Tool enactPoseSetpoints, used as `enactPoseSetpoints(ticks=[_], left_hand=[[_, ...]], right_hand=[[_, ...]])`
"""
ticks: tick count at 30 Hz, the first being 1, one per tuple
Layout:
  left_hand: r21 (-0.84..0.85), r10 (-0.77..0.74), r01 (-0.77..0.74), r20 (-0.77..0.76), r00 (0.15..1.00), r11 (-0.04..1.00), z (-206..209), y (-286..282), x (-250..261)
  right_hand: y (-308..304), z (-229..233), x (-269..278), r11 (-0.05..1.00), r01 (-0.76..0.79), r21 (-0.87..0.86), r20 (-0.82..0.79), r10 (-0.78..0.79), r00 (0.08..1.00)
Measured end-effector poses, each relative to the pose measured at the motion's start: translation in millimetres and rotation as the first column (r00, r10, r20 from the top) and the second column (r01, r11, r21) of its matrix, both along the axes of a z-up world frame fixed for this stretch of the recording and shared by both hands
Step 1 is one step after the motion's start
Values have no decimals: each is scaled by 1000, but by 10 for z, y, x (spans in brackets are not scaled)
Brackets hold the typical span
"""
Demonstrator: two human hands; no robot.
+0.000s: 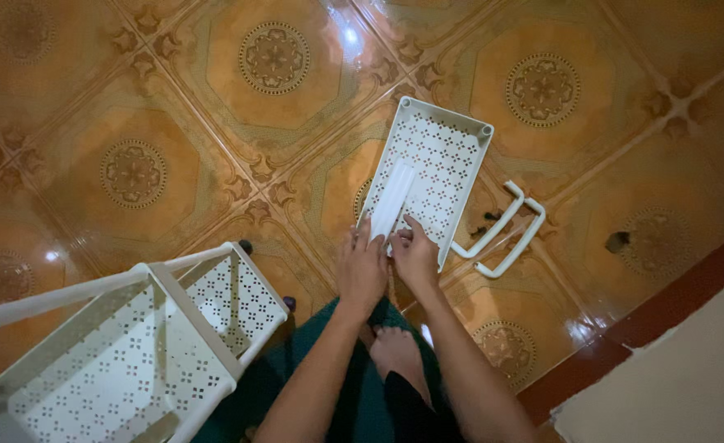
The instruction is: The person assembles a white plastic three-tier rolling cart by inserting vertical poles into the shelves, attaching handles to the sides, and installing caster wheels. The person works on a green mat on a tiled floor.
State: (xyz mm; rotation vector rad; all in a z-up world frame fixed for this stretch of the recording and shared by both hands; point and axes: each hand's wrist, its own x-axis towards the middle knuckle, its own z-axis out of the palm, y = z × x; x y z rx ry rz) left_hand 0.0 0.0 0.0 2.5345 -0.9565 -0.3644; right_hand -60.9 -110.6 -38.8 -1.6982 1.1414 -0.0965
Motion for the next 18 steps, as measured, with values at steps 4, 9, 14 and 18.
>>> enactPoseSetpoints(ticks=[4,9,14,18], left_hand=[[-9,-4,4,30,1000,1000,79,-52,36],[-35,2,-2,16,1000,999,169,-95,57],[-23,11,-12,-48,999,1000,234,-118,88],[-101,52,-55,-36,998,993,316,-86,71]], right_hand=[[-24,-93,87,1000,-26,10,101,25,995],[-47,-81,160,996,40,80,81,-46,996],[-21,-42,113,998,60,28,129,-63,990],[86,-20,28,987,143,78,261,-158,952]])
